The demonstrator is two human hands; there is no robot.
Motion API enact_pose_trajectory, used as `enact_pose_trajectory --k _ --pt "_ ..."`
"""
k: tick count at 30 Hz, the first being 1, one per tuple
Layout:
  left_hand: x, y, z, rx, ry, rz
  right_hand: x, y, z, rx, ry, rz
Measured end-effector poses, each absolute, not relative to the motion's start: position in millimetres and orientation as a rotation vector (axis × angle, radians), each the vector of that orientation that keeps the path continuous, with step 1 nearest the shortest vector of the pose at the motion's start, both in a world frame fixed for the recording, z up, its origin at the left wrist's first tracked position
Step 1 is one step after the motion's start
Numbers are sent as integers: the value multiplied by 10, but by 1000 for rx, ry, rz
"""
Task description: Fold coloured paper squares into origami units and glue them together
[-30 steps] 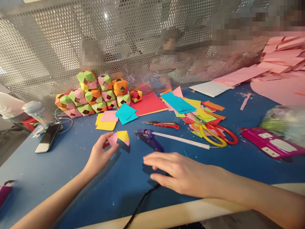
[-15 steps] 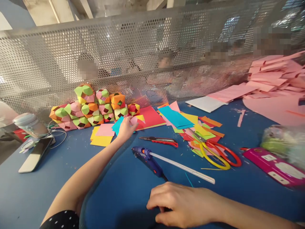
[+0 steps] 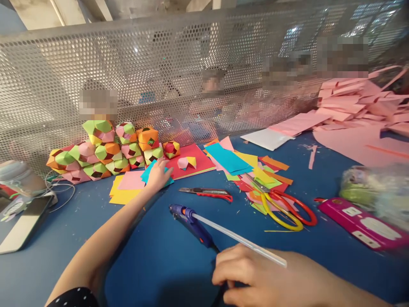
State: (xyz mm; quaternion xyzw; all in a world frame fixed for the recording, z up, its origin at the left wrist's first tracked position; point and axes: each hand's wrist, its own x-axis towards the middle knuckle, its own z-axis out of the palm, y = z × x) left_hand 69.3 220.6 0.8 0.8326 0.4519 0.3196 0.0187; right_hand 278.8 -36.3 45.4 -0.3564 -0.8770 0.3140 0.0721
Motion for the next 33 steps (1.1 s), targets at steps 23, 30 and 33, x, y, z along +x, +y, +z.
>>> enact_pose_trajectory --k 23,30,33 --pt "-334 1124 9 2861 1359 639 2473 -10 157 -1502 -2110 776" --pt "-457 341 148 2837 1232 442 2445 101 49 -1457 -2148 795" --pt "-380 -239 198 2723 1051 283 2379 202 105 -1382 -2163 904"
